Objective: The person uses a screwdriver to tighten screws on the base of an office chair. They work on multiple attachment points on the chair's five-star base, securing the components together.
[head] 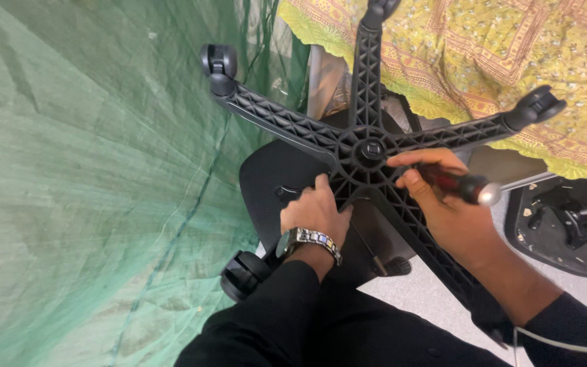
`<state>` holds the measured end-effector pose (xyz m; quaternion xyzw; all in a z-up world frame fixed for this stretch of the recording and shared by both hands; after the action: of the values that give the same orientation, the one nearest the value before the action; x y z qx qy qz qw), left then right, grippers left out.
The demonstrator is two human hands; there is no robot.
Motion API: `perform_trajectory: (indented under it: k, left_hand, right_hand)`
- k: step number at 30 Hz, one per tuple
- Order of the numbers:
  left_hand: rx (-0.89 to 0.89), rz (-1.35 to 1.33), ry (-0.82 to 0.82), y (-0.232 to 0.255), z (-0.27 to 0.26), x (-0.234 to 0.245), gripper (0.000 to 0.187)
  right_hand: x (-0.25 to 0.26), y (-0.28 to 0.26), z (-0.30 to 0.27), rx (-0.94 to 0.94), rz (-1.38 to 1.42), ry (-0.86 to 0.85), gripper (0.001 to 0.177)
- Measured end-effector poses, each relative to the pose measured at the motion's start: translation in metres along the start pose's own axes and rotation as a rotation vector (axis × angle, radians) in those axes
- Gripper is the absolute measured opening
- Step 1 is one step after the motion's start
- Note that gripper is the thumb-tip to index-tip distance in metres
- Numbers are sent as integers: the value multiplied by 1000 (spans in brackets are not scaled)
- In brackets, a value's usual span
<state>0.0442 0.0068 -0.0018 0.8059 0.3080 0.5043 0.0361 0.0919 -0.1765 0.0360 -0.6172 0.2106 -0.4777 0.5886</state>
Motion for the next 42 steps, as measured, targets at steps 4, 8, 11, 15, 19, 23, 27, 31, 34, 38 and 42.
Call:
perform_trajectory:
  k: [4,8,11,15,19,23,27,31,34,38,42]
  left_hand:
    - [28,5,-12,3,7,0,73]
    - [52,-14,-1,8,11,0,74]
    - [68,-26,4,9,14,0,75]
    - [30,-40,75,11,14,-2,74]
    - [-148,-239,261,4,10,0,69]
    - [-247,-306,423,-6,14,-2,43]
    - [-316,-358,475,-12,21,-8,30]
    - [-340,-336,519,-15,23,-13,27]
    - [-401,-312,592,-12,17,-9,29]
    - [-381,-243,544,-5,10,-6,31]
    - [-303,-207,404,6,19,-5,33]
  right_hand:
    - [6,11,3,-32,103,-49,22]
    - [12,20,10,-55,131,-65,24]
    - [13,24,13,-45,84,-91,19]
    - [15,32,20,-23,74,-113,19]
    - [17,42,34,-64,257,-86,16]
    - [15,46,49,-119,335,-112,16]
    - [6,50,52,-134,343,-133,17]
    - [-11,54,53,-163,299,-163,20]
    - [-22,56,54,-197,278,-184,21]
    - [-27,59,61,-203,241,-231,21]
    - [-22,65,70,-221,58,-288,21]
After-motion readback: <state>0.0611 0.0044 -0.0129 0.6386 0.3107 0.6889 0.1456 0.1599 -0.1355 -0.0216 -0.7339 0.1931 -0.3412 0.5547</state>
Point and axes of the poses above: each hand's wrist, its own z-axis towards the middle knuckle, its own x-axis out of the back of the hand, y = z × x, the point moved 5 cm from there along z, towards the middle knuckle, and after that the axes turned 7 degrees about -y, right-handed, at the moved point
